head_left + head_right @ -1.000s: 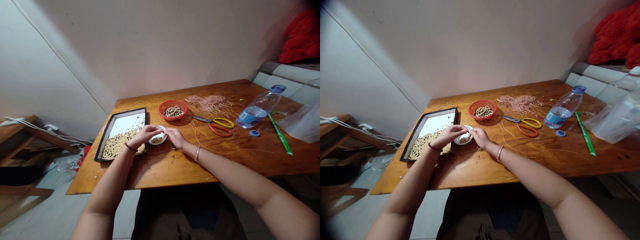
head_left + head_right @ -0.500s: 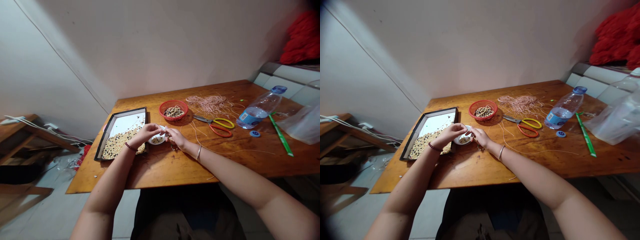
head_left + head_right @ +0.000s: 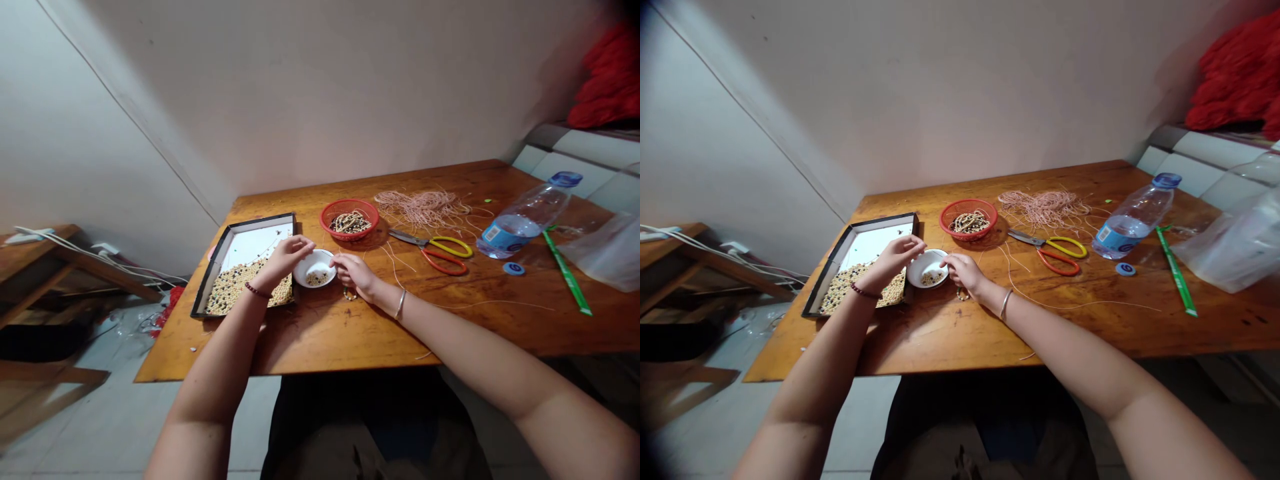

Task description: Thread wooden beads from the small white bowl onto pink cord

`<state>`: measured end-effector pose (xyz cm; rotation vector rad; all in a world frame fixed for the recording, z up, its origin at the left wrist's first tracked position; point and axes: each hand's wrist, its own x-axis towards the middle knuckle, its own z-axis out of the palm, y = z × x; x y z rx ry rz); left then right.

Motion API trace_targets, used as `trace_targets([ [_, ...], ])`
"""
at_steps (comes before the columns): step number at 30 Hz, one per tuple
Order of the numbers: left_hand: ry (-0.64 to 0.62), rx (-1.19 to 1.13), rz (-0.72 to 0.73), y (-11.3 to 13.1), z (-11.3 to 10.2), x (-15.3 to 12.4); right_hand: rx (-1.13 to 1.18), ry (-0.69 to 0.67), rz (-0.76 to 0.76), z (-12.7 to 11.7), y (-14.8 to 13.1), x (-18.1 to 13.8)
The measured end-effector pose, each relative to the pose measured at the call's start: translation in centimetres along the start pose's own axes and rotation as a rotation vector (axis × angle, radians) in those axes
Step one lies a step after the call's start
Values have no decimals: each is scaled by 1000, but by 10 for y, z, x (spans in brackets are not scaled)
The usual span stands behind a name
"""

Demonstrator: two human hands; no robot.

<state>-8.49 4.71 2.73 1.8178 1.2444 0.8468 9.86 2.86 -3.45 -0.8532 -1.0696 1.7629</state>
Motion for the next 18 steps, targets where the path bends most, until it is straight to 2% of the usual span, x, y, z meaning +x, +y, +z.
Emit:
trace_targets([
  [2,147,255,23,-6,-13,-1,17,32,-15,0,-2,-1],
  [4,296,659,-63,-11,-27,-5,21,38,-16,-1,-3,-2],
  [5,290,834,-135,-14,-33,-7,18,36,-13,-1,-3,-2],
  [7,172,1035,-262,-16,-41,-10,11,32,-7,-1,-3,-1],
  [10,21,1116,-352,-17,-44,-12,1,24,0,-2,-2,0],
  [18,12,1167,-367,-23,-38,-6,3,5,-3,-4,0,1],
])
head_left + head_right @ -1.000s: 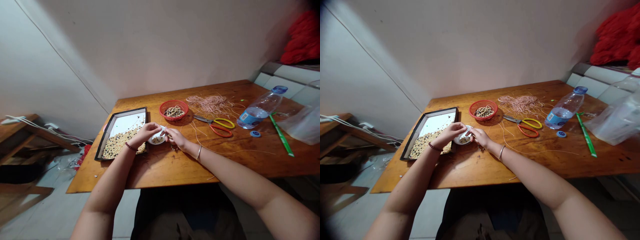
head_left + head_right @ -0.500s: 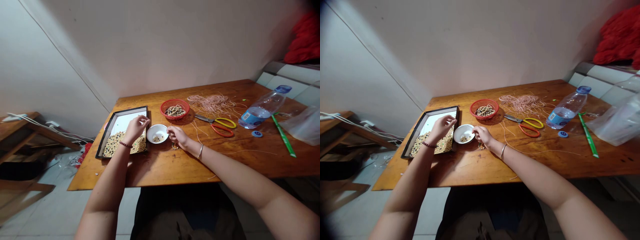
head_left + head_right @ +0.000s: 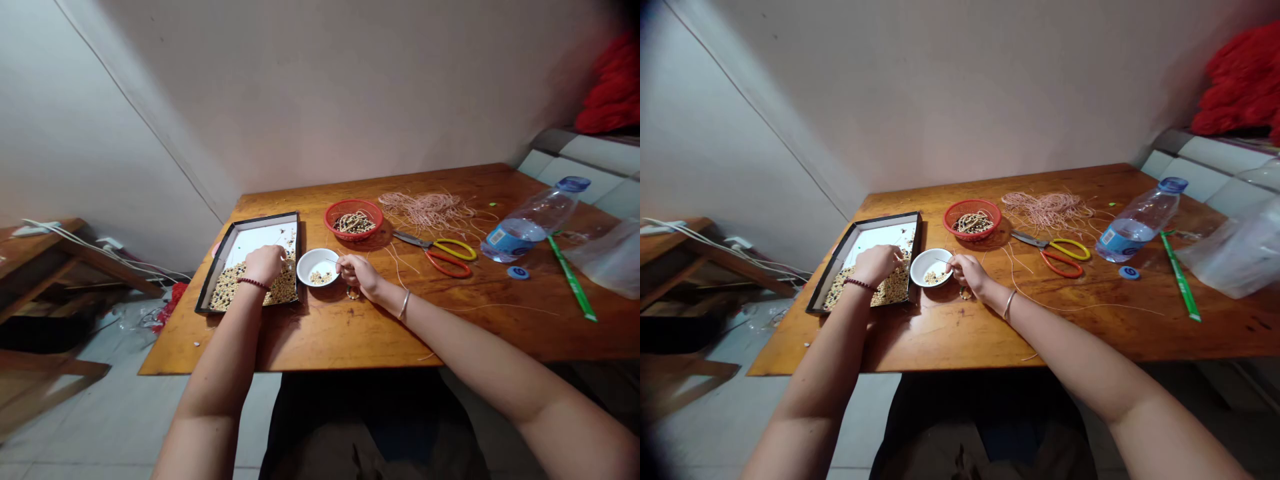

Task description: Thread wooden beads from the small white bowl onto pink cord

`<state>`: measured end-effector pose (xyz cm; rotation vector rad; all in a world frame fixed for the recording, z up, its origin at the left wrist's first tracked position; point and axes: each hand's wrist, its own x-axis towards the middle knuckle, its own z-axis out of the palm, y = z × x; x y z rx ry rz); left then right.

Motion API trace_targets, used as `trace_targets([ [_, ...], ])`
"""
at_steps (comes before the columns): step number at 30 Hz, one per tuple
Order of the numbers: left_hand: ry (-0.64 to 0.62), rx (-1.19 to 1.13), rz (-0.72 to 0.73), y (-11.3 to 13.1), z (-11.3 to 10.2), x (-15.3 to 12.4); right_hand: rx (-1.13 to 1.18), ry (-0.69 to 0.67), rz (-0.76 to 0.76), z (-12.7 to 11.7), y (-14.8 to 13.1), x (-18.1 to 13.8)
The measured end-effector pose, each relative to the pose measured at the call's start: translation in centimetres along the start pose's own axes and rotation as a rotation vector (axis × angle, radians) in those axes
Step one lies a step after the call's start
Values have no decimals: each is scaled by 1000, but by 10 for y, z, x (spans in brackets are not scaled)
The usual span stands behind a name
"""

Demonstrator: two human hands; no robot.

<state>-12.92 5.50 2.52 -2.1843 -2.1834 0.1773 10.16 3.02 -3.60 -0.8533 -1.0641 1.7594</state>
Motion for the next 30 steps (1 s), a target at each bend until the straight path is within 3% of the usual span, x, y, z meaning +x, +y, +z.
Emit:
trace_targets([
  [8,-21,18,20,3,6,3,28,-31,26,1,-1,-2],
  [15,-26,40,22,8,9,4,280,-79,180,-4,-5,-1],
  [30,-61,16,-76,10,13,8,238,-63,199,-2,-10,-1],
])
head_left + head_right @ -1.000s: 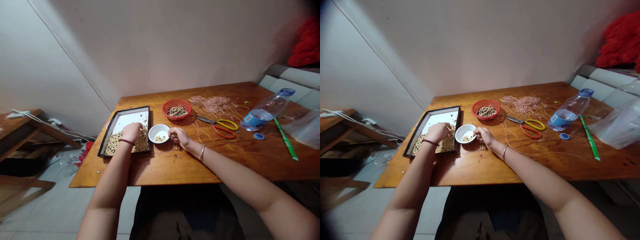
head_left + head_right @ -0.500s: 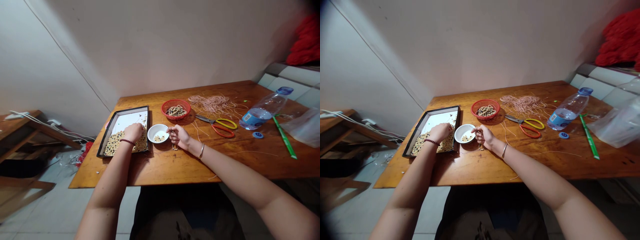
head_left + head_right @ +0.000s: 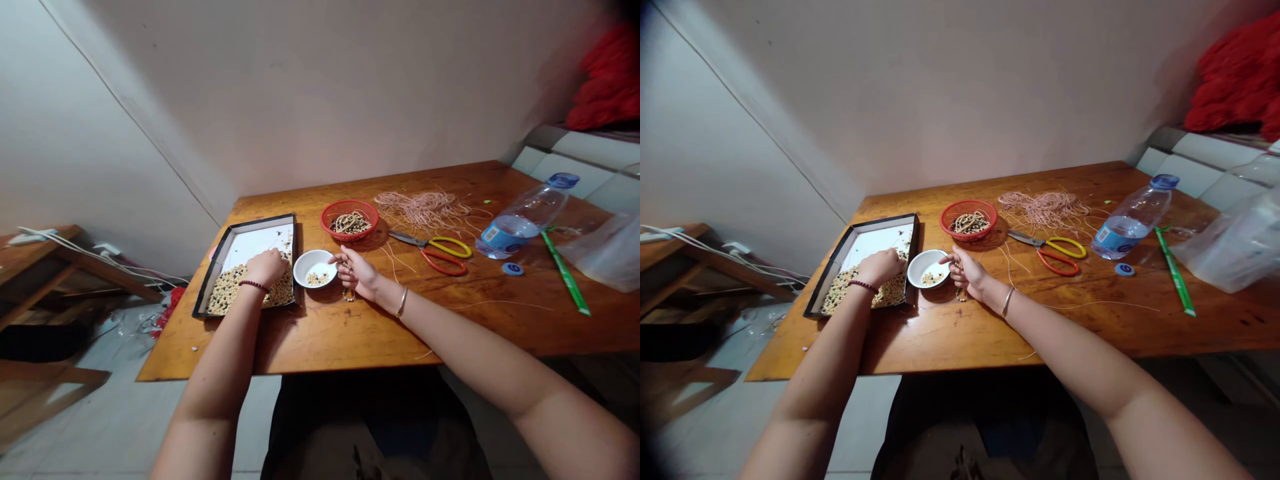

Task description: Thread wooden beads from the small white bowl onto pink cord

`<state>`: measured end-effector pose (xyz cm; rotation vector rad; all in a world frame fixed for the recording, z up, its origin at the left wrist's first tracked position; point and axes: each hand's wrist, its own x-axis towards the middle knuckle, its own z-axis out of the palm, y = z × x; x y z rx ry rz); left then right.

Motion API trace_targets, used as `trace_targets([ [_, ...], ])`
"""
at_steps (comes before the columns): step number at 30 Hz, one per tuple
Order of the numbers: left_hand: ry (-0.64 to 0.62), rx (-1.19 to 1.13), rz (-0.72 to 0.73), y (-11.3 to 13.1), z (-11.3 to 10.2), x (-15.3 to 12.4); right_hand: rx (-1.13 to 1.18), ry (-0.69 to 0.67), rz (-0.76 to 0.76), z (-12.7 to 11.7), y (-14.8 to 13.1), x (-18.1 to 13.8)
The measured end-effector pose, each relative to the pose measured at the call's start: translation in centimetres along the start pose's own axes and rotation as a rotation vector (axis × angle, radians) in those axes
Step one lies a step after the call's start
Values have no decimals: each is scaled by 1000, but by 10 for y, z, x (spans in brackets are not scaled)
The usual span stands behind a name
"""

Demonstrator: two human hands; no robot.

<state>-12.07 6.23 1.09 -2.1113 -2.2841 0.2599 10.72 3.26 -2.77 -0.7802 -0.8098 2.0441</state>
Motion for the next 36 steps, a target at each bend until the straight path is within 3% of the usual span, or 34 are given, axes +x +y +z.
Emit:
trace_targets([
  [8,106,-81,-30,2,-5,-2,-121,45,-86,2,1,-2],
  [10,210,-197,103,8,-9,-5,-192,76,-130,3,4,-2],
  [12,330,-464,374,16,-9,-8,-261,105,-176,4,6,0],
  [14,357,-719,590,25,-7,-10,-341,136,-256,5,8,1],
  [16,316,-831,670,32,-3,-11,-449,162,-381,4,9,3],
  [20,291,-853,684,38,2,-13,-648,188,-546,2,10,6],
  [36,302,-857,666,40,-2,-16,-781,226,-579,-4,13,10],
])
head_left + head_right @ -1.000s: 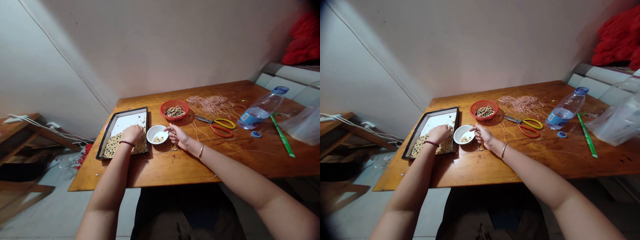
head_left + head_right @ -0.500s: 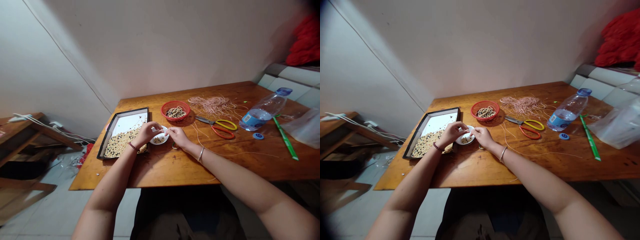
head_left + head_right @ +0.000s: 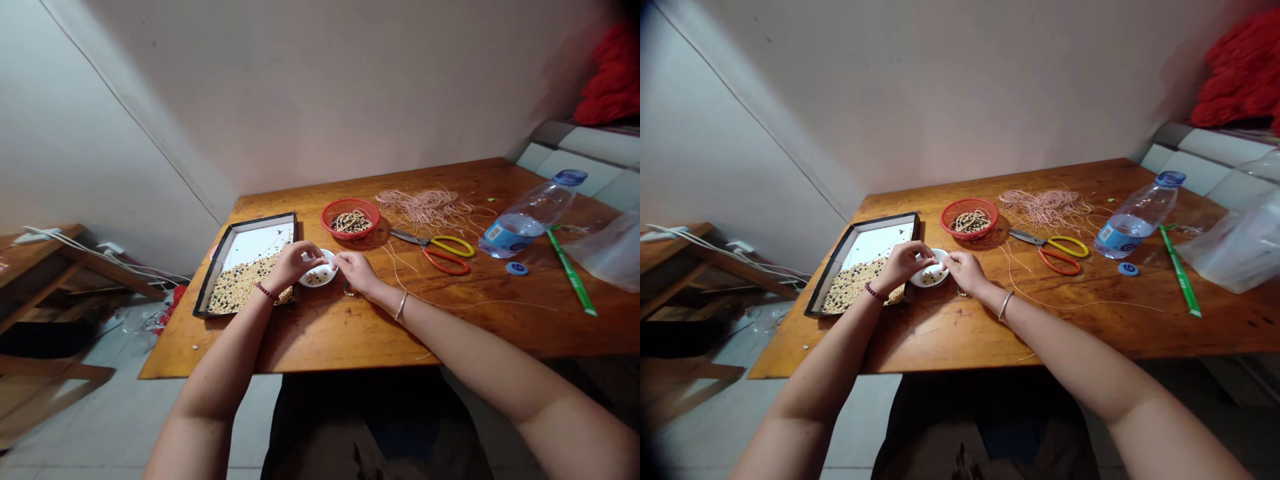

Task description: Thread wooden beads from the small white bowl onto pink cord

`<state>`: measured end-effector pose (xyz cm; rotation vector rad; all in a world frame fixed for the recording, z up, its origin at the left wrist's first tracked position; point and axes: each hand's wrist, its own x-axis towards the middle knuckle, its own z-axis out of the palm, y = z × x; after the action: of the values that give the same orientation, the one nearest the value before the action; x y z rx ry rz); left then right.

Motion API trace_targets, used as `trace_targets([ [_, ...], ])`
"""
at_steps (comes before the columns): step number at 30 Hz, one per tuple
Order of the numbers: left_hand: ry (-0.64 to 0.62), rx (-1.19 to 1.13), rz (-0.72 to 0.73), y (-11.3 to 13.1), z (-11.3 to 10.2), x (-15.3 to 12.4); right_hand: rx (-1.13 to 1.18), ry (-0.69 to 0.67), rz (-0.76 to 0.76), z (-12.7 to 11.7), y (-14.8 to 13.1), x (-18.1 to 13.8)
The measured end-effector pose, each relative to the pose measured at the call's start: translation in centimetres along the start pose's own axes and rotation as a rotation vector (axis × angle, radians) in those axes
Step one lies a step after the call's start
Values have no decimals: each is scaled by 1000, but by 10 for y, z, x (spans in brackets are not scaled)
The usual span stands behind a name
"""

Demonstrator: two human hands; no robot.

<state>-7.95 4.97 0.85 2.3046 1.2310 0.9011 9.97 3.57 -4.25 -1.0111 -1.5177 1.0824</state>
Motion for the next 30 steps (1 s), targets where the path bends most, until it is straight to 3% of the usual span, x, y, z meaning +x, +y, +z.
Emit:
trace_targets([
  [8,11,-3,10,0,-1,0,-23,3,14,0,0,0],
  [15,-50,18,16,2,-1,-1,-13,11,18,3,3,0],
  [22,5,-26,11,-1,1,-1,47,22,6,2,1,0],
  [30,-45,21,0,0,0,-1,31,44,36,2,1,0],
])
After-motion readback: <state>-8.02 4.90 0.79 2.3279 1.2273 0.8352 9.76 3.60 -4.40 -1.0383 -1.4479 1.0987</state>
